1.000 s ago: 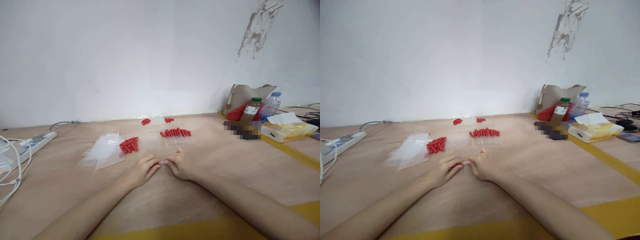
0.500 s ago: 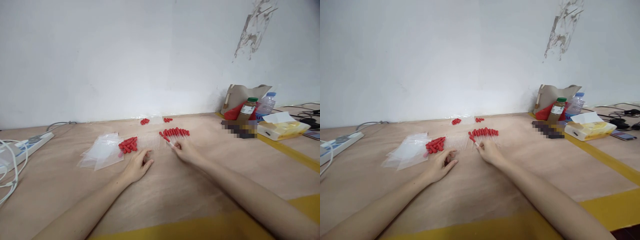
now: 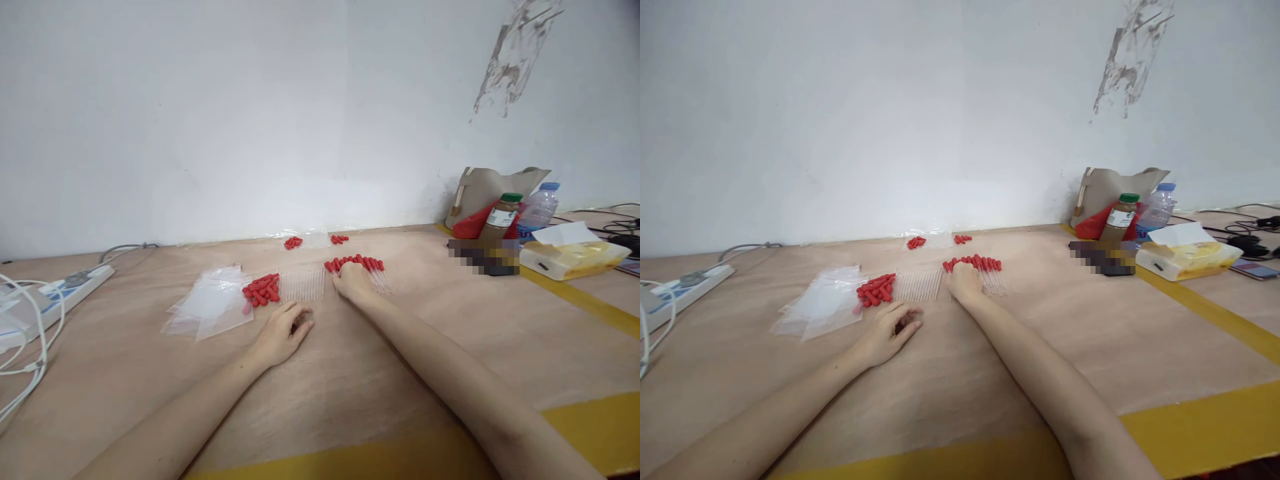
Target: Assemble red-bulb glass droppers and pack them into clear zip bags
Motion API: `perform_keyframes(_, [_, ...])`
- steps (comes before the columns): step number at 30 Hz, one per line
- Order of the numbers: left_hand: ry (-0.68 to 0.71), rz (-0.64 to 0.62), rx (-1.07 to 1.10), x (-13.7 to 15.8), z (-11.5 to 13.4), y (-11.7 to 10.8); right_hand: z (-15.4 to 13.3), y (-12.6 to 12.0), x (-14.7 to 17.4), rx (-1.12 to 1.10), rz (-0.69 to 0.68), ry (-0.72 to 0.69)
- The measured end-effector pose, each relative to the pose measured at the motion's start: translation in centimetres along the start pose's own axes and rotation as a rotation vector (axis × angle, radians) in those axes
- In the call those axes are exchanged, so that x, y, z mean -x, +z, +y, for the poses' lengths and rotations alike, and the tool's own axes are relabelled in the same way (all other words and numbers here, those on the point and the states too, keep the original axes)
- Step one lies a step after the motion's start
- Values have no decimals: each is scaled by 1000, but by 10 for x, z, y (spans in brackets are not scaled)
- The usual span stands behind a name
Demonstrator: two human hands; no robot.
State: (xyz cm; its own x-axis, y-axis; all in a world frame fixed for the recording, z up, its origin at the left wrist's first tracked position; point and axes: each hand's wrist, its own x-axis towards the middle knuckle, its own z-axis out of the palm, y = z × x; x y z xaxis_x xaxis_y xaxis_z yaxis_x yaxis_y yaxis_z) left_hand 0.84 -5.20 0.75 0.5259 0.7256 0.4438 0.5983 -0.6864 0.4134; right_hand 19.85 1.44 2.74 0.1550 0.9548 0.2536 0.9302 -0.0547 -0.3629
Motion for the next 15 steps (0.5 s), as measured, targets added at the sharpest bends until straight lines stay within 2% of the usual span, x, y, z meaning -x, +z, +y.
perform_keyframes(8, [8,-10,-18,0,-1,1,-7,3,-3,-17,-67,26])
perform_keyframes(15, [8,-12,-15,0,-1,0,-1,5,-6,-6,-40,67])
